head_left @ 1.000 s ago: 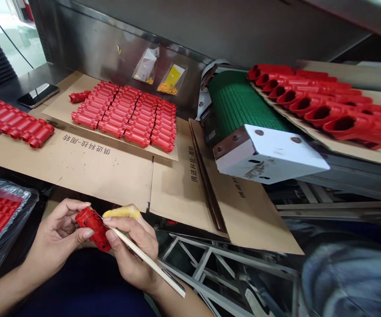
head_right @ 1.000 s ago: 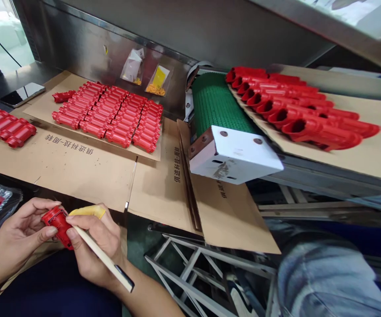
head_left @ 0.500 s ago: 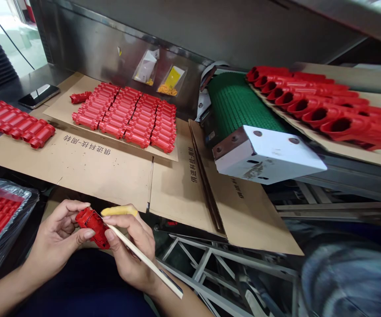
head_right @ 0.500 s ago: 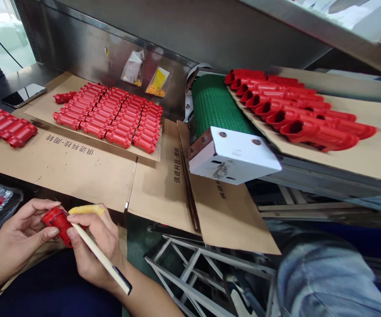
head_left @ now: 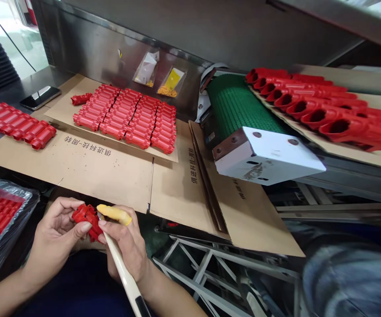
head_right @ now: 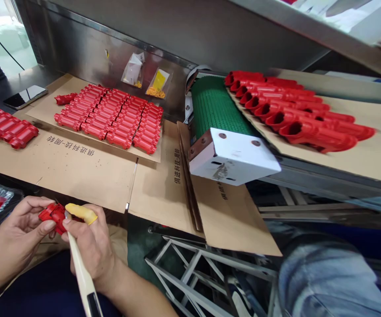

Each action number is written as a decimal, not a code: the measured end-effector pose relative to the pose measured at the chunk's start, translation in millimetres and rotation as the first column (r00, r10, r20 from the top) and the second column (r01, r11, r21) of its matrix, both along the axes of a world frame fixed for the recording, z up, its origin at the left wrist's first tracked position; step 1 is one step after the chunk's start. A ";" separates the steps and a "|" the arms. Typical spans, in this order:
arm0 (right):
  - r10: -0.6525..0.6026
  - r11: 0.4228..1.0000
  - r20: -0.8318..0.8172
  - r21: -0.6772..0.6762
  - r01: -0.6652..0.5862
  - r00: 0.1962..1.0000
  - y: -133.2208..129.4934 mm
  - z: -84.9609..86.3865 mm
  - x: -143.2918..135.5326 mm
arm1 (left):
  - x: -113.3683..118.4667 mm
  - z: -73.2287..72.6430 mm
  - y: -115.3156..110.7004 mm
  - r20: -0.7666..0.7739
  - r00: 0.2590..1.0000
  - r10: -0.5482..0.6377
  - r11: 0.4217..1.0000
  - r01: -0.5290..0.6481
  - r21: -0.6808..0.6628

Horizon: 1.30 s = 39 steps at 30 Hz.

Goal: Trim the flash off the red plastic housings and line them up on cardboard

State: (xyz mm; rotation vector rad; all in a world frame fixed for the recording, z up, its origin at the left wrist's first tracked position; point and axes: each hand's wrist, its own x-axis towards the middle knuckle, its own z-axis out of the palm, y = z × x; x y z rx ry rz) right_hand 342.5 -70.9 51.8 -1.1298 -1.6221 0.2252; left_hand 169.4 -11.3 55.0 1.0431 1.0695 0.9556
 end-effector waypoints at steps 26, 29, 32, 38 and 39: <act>0.068 0.955 -0.525 -0.213 -0.208 0.849 -1.1 10.1 35.2 | 7.1 -2.5 10.1 0.293 0.956 0.022 0.984 0.032 -0.177; -0.050 0.982 -0.246 -0.191 0.002 0.968 0.0 14.6 33.3 | 4.6 -10.1 10.2 0.237 0.971 -0.001 0.996 0.023 -0.090; 0.025 0.985 -0.232 -0.159 -0.063 0.972 -0.3 18.3 28.0 | 1.6 -18.9 5.4 0.201 0.979 -0.035 0.999 0.043 -0.031; -0.081 0.983 -0.157 -0.174 0.053 0.984 -1.2 18.7 31.0 | -16.0 -8.7 39.4 -0.181 0.983 -0.030 0.957 0.081 0.278; -0.144 0.975 -0.127 -0.189 0.119 0.981 -1.0 18.3 34.7 | -19.3 0.8 58.9 -0.348 0.938 0.017 0.915 0.126 0.384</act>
